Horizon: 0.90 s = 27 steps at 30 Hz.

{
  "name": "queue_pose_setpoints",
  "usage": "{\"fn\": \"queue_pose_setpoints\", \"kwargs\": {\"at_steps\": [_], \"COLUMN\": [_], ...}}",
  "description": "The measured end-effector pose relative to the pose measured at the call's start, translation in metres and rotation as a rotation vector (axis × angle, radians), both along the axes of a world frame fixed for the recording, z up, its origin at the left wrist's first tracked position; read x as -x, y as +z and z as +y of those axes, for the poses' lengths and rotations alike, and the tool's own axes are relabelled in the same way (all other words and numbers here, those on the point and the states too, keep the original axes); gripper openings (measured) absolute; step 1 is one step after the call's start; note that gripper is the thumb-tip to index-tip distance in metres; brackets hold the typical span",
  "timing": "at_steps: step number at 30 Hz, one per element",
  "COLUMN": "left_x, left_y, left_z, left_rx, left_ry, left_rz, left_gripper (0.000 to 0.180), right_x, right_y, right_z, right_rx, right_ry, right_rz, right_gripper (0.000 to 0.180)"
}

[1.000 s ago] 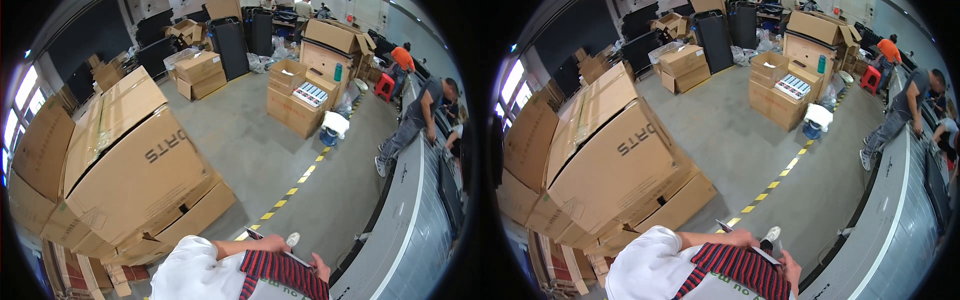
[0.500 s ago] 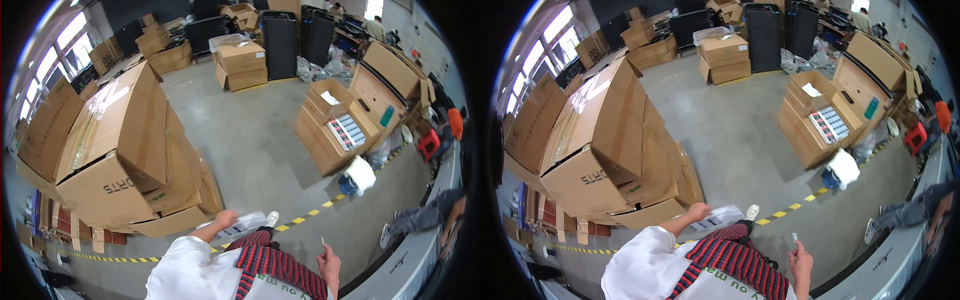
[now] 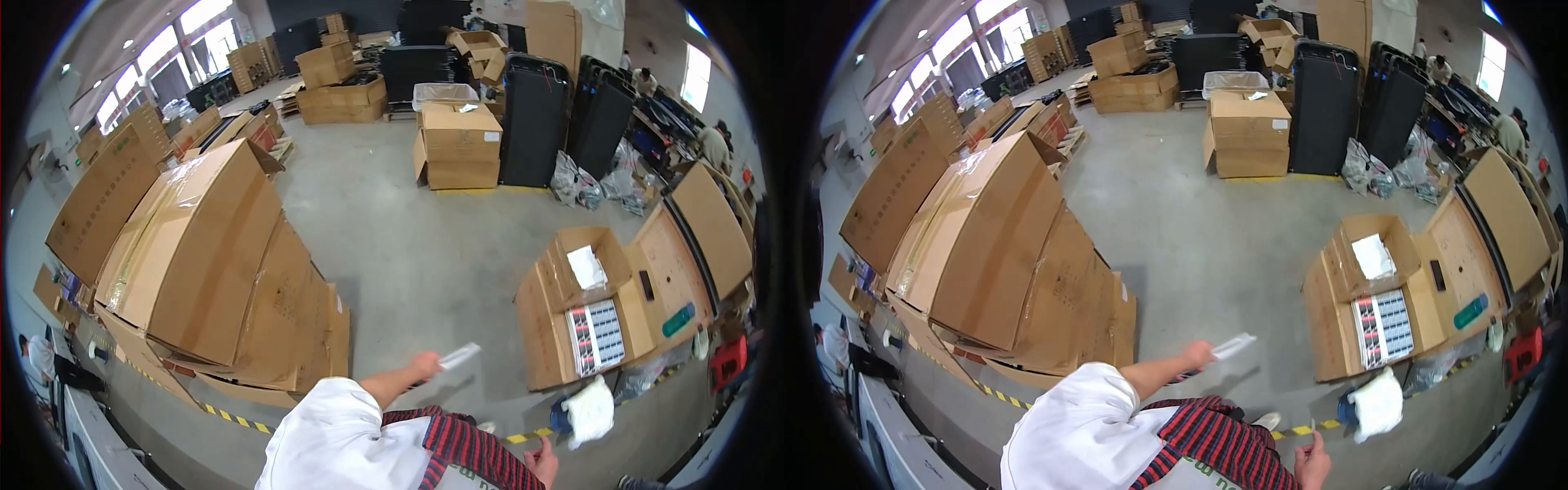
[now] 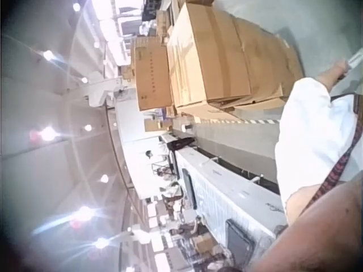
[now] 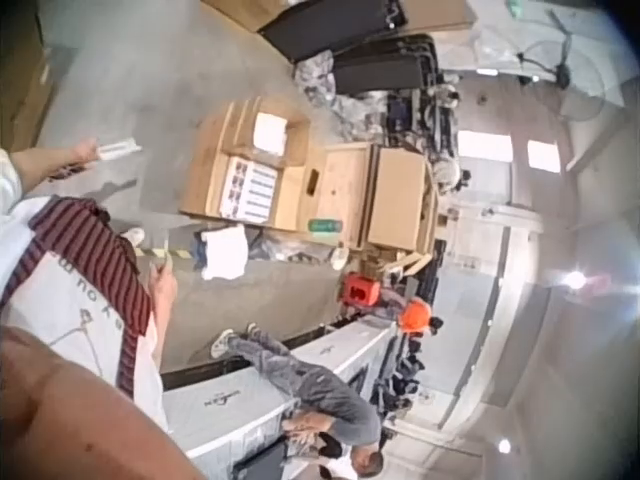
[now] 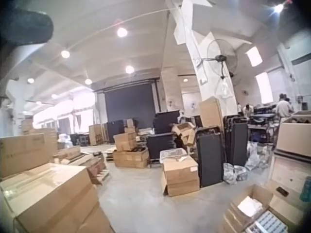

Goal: Apply product labels and stickers to treadmills on a factory assembly line.

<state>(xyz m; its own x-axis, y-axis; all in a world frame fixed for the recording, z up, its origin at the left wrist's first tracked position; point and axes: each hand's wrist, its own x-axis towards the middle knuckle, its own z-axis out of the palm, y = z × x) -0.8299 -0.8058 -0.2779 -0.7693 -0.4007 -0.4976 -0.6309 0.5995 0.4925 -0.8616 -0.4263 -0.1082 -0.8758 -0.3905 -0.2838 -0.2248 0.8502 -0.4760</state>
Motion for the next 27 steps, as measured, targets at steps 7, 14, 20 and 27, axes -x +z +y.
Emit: {"fn": "queue_pose_setpoints", "kwargs": {"at_steps": [7, 14, 20, 27], "left_x": [0.122, 0.103, 0.097, 0.199], "left_y": [0.046, 0.004, -0.013, 0.015], "left_z": [0.039, -0.019, -0.036, -0.117], "left_rx": [0.050, 0.106, 0.077, 0.006], "left_ry": [-0.265, 0.341, 0.351, 0.157], "left_rz": [0.208, -0.153, -0.181, -0.108], "left_gripper": [0.021, 0.031, 0.035, 0.028], "right_x": [0.174, 0.314, 0.356, 0.367], "right_y": [-0.046, -0.031, -0.046, 0.000], "right_z": [0.003, 0.003, -0.072, -0.163], "right_rx": [0.182, -0.046, -0.068, -0.147], "right_ry": [0.153, 0.341, 0.427, 0.475], "right_rz": [-0.013, 0.190, 0.093, -0.065], "right_gripper": [0.052, 0.047, 0.050, 0.050]}}
